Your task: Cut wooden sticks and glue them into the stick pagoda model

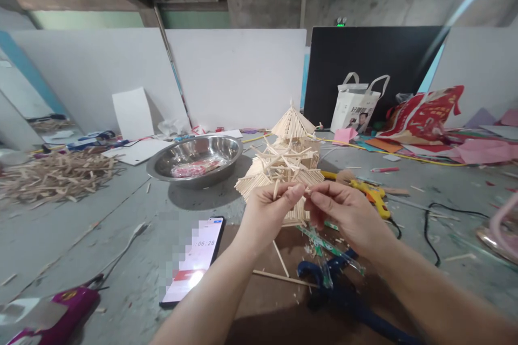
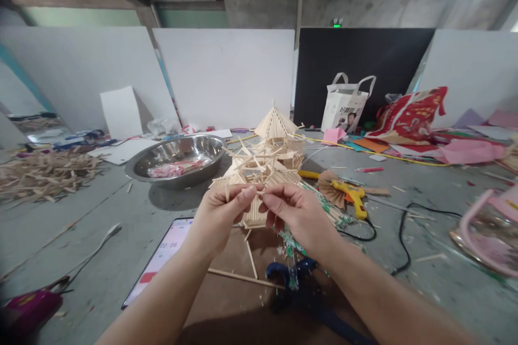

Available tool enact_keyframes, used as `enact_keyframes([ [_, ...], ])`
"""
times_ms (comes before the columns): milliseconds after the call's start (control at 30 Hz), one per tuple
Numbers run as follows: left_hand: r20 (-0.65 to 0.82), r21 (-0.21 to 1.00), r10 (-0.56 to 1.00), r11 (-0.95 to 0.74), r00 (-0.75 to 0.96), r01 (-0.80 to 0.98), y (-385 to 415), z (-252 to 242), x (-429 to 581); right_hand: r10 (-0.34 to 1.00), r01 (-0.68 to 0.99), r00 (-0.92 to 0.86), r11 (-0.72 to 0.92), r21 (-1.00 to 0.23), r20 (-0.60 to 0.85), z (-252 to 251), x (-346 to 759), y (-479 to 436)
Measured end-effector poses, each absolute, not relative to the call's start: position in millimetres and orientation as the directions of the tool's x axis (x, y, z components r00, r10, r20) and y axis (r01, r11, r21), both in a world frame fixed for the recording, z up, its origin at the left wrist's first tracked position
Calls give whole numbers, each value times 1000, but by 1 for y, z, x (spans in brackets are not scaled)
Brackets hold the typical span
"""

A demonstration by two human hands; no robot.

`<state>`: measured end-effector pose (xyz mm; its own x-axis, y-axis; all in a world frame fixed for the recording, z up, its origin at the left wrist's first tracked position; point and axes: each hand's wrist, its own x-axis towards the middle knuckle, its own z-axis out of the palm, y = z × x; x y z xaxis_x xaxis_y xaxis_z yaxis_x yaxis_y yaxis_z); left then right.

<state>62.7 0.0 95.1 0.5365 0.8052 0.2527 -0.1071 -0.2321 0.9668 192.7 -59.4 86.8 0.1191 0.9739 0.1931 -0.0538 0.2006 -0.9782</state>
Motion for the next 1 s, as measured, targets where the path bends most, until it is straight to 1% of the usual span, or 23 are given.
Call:
enact_keyframes([
  [167, 320, 932, 796, -362, 514, -20, 0, 93, 66, 978, -120, 136, 173, -978, 156, 85, 199, -60],
  [267, 340, 908, 788, -417, 513, 39, -1, 94, 66, 977, -81, 144, 171, -982, 159, 88, 199, -61],
  [333, 385, 867, 765, -492, 516, 83, -4, 96, 66, 976, -48, 165, 151, -987, 141, 91, 199, -60],
  [400, 493, 776, 720, -618, 488, 127, -7, 97, 65, 976, -18, 183, 120, -993, 115, 92, 199, -59],
  [467, 627, 638, 643, -748, 440, 184, -9, 98, 64, 973, 65, 194, 112, -992, 122, 91, 203, -58],
  [533, 705, 536, 587, -809, 398, 242, -8, 99, 62, 970, 245, 184, 112, -963, 160, 88, 211, -59],
  [567, 716, 523, 586, -810, 381, 264, -6, 100, 60, 973, 358, 159, 98, -929, 164, 85, 217, -60],
  [633, 700, 562, 629, -777, 338, 283, 0, 102, 56, 989, 586, 88, 47, -809, 121, 76, 233, -64],
  [700, 662, 630, 686, -728, 301, 271, 9, 104, 52, 997, 768, 59, -11, -640, 54, 62, 254, -70],
  [767, 615, 694, 733, -678, 290, 243, 16, 104, 50, 982, 894, 155, -95, -437, 104, 45, 274, -78],
  [800, 590, 723, 753, -653, 291, 224, 20, 104, 49, 975, 911, 197, -143, -386, 102, 36, 282, -83],
  [833, 566, 751, 770, -629, 295, 203, 23, 103, 48, 976, 916, 209, -175, -361, 59, 27, 288, -89],
  [900, 522, 801, 800, -579, 296, 154, 28, 100, 48, 977, 907, 206, -210, -366, -50, 13, 290, -102],
  [1000, 457, 869, 846, -490, 273, 66, 35, 95, 50, 985, 897, 92, -146, -417, -147, -2, 271, -126],
])
